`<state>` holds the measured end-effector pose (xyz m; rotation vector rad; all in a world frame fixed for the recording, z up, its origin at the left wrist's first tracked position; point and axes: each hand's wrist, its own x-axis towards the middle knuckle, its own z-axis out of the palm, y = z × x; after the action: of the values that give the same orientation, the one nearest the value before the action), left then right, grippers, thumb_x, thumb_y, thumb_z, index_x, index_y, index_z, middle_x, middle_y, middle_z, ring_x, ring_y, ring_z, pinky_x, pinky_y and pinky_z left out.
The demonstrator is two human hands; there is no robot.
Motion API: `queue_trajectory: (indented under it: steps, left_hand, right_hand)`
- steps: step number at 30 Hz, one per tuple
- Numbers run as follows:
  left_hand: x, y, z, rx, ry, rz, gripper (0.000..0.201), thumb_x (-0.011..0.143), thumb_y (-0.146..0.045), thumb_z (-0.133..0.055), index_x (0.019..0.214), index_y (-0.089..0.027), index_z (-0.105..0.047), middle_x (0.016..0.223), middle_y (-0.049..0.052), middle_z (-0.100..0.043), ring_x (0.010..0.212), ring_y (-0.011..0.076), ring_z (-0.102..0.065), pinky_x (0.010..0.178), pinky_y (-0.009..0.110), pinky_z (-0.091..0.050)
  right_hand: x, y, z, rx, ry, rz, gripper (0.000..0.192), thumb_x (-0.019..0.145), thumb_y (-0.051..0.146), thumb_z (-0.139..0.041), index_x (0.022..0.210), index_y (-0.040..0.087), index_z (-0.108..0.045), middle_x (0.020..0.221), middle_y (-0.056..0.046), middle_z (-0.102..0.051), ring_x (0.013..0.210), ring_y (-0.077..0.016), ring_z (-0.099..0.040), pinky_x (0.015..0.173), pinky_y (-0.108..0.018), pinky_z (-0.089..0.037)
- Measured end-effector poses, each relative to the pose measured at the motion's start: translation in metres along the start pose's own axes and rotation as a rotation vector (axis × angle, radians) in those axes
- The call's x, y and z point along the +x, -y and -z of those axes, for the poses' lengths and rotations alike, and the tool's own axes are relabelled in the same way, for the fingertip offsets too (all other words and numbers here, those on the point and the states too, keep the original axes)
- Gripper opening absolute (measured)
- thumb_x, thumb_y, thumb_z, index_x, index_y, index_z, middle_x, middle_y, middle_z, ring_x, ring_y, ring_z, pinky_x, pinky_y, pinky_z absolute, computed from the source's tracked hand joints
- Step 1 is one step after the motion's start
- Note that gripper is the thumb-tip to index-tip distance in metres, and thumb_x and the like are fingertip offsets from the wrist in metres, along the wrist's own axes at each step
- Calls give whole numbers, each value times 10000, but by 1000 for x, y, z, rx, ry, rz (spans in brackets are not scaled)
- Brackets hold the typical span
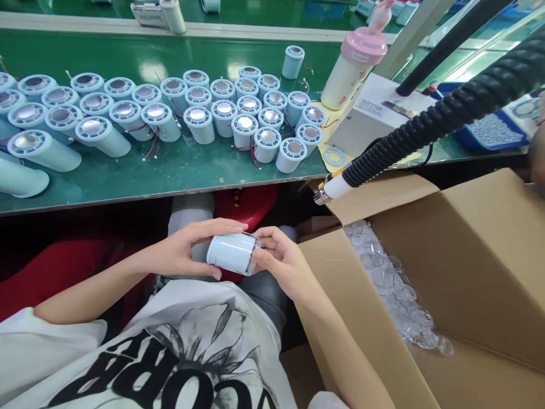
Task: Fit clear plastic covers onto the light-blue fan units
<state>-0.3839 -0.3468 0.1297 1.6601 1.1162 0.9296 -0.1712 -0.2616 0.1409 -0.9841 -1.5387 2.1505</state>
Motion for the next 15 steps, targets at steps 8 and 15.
queue_trajectory:
  steps: [8, 15]
  left_hand:
    - [0, 0, 0, -16, 3, -34, 727, 707, -259, -755, 1364, -289, -446, 1412, 98, -469, 1314, 265, -425, 1102, 414, -345]
    - [3, 1, 0, -37, -3, -92, 711, 701, -221, -760, 1344, -311, -471, 1423, 87, -455, 1314, 265, -423, 1084, 399, -366]
  right_hand:
    - [6, -10, -4, 142, 40, -189, 513, 704, 667, -599, 882, 201, -475, 556, 15, -648, 445, -151, -640, 401, -207, -495]
    - [6, -6, -9, 228, 83, -327, 508, 771, 676, -497, 850, 174, -522, 455, 14, -610, 343, -106, -566, 328, -143, -407]
